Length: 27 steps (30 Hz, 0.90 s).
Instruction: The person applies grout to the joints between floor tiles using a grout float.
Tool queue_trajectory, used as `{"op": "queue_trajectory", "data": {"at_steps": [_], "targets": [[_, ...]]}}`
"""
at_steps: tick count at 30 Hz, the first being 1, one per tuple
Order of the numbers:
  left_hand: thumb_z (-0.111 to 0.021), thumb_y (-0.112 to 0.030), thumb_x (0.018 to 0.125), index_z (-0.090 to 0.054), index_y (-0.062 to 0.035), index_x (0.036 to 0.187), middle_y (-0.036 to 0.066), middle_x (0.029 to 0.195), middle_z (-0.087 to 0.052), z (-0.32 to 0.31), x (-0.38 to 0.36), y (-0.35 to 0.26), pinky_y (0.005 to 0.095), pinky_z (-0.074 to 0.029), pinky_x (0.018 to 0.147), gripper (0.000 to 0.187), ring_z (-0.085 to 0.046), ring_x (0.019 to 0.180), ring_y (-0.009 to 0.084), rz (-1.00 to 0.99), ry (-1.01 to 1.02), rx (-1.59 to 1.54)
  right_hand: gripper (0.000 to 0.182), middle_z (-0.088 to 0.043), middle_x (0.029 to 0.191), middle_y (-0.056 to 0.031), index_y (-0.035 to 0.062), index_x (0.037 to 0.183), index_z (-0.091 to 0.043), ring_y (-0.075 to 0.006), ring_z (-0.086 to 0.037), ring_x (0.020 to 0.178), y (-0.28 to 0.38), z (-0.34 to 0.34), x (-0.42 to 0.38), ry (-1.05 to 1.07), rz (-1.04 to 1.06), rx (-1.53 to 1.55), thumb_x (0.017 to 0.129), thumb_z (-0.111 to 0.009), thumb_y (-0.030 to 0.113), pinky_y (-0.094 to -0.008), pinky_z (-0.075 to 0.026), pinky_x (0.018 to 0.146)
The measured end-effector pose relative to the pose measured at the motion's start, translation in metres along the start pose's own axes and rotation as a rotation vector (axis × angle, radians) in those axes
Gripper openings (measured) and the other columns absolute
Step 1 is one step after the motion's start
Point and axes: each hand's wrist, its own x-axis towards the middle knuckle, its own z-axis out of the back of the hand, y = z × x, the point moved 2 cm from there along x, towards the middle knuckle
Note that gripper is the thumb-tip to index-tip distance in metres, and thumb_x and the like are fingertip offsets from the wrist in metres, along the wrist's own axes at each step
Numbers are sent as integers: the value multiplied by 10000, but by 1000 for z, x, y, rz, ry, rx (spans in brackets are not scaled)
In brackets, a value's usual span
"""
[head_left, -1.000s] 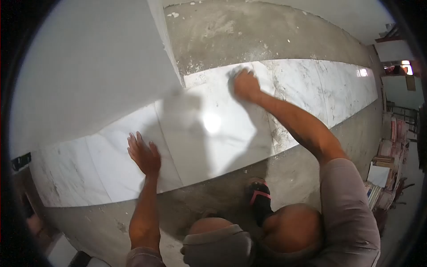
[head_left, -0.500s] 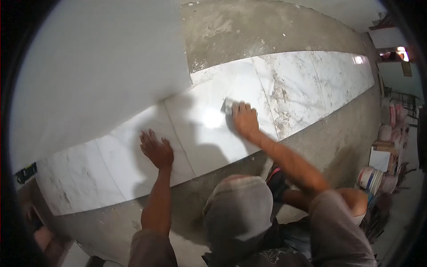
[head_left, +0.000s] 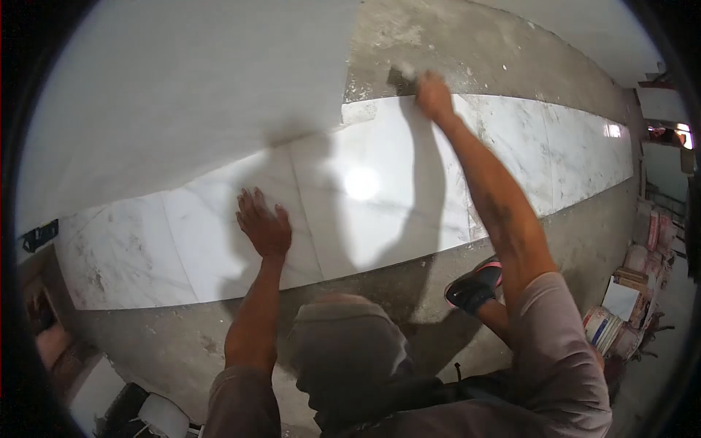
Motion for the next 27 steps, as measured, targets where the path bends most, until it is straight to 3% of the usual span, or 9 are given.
{"op": "queue_trajectory", "data": {"at_steps": [4,9,11,16,18,19,21,24,27], "targets": [[-575,-255,886,-347,-77,1439,170,1520,-298,1,-4,3,562,-165,1157,624,-231,1439,352,-17,-3,39,375,-573,1095,-239,36,1111,-565,-413,-576,988,8,65,-22,-194,83,40,740,-620,32,-489,-497,817],[-590,-244,879,-349,-67,1439,167,1517,-300,4,-3,4,558,-172,1158,635,-228,1440,338,14,37,15,467,-530,1275,-250,-19,1299,-496,-416,-510,1197,101,40,-241,110,426,331,900,-600,200,-588,-374,1039],[-593,-245,876,-347,-64,1441,167,1519,-297,5,-1,3,553,-172,1159,641,-226,1442,334,17,35,4,618,-504,1267,-253,-17,1355,-456,-415,-494,1167,132,34,-294,280,544,130,825,-643,240,-584,-380,1014],[-593,-250,874,-347,-63,1440,169,1523,-288,4,-2,4,546,-175,1161,645,-228,1441,337,23,33,5,528,-513,1323,-214,48,1336,-496,-407,-488,1203,107,-12,-172,162,430,-131,851,-599,229,-591,-337,1046],[-588,-260,876,-349,-64,1440,168,1523,-288,3,-4,3,545,-177,1160,643,-232,1440,339,25,41,27,351,-599,1116,-189,41,1181,-569,-356,-562,1025,87,-1,-72,-80,403,57,862,-556,186,-505,-444,878],[-585,-265,877,-350,-65,1440,168,1523,-288,2,-1,4,545,-178,1160,642,-233,1439,339,23,39,37,292,-602,1069,-180,51,1118,-584,-344,-580,995,78,7,-32,78,336,9,855,-561,176,-474,-468,823],[-578,-278,881,-353,-64,1441,168,1524,-287,2,1,5,541,-178,1161,641,-235,1439,338,5,15,34,263,-602,1036,-171,48,1068,-591,-341,-593,969,70,18,3,-88,321,-54,856,-578,204,-475,-483,769],[-572,-290,884,-364,-69,1438,166,1524,-288,1,-4,5,537,-181,1161,632,-238,1438,335,20,34,58,276,-605,1039,-173,40,1073,-597,-339,-592,967,92,33,-43,-104,384,14,850,-584,202,-493,-482,746],[-569,-293,885,-375,-71,1435,161,1527,-287,4,0,3,536,-183,1160,624,-239,1439,330,43,55,69,438,-590,1188,-214,1,1278,-554,-379,-569,1083,139,10,-154,129,478,133,886,-575,193,-558,-445,914]]}}
